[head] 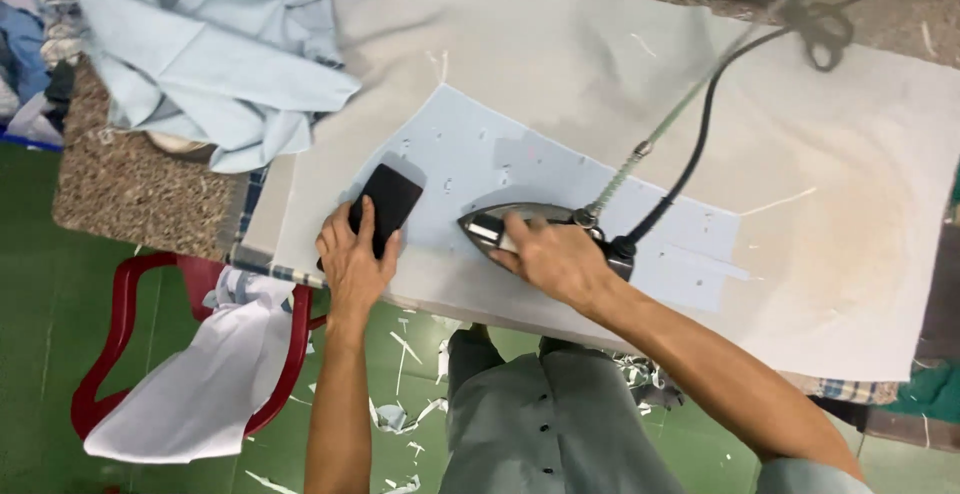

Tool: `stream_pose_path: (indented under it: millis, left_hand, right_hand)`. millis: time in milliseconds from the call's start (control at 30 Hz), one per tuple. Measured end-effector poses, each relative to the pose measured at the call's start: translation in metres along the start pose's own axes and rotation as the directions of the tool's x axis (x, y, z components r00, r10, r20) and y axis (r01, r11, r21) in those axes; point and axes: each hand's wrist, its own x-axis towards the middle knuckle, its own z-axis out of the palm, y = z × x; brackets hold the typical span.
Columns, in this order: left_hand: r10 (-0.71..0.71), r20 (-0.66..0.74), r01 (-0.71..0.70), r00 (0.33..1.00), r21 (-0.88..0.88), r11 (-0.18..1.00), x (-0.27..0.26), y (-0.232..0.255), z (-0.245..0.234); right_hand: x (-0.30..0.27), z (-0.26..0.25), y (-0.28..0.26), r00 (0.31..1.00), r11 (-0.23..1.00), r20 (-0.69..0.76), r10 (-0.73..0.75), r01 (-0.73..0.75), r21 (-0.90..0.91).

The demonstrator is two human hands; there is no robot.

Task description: The person irons a light blue fabric piece on a worktable using a steam iron and a black pressing block. They smooth the fabric, press seams, and trim excess material with scissors before ironing another piece.

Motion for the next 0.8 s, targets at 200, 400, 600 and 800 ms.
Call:
stream_pose_path:
  millis: [200,400,600,800]
  left_hand:
    - [-0.077,0.051,0.081,0.996,-0.087,0.993,0.001,-0.047,-0.007]
    - [0.015,0.192,0.008,0.981,-0.118,0.993,0.004,-0.056,-0.016]
    - [0.083,0.565,0.005,0.821,-0.153,0.988,0.017,-0.021,-0.026]
    - [0.169,0.753,0.003,0.636,-0.222,0.975,0.019,0.066,-0.019]
  right_hand:
    - [0.068,0.044,-0.085,0.986,0.986,-0.005,-0.166,0.166,0.018]
    - [0.055,0.036,-0.084,0.996,0.997,0.045,-0.082,0.081,0.009]
    - [-0.009,0.032,-0.03,0.996,0.999,0.091,-0.004,0.007,-0.033]
    - [-0.086,0.021,0.04,0.958,0.986,0.234,0.165,-0.167,-0.011]
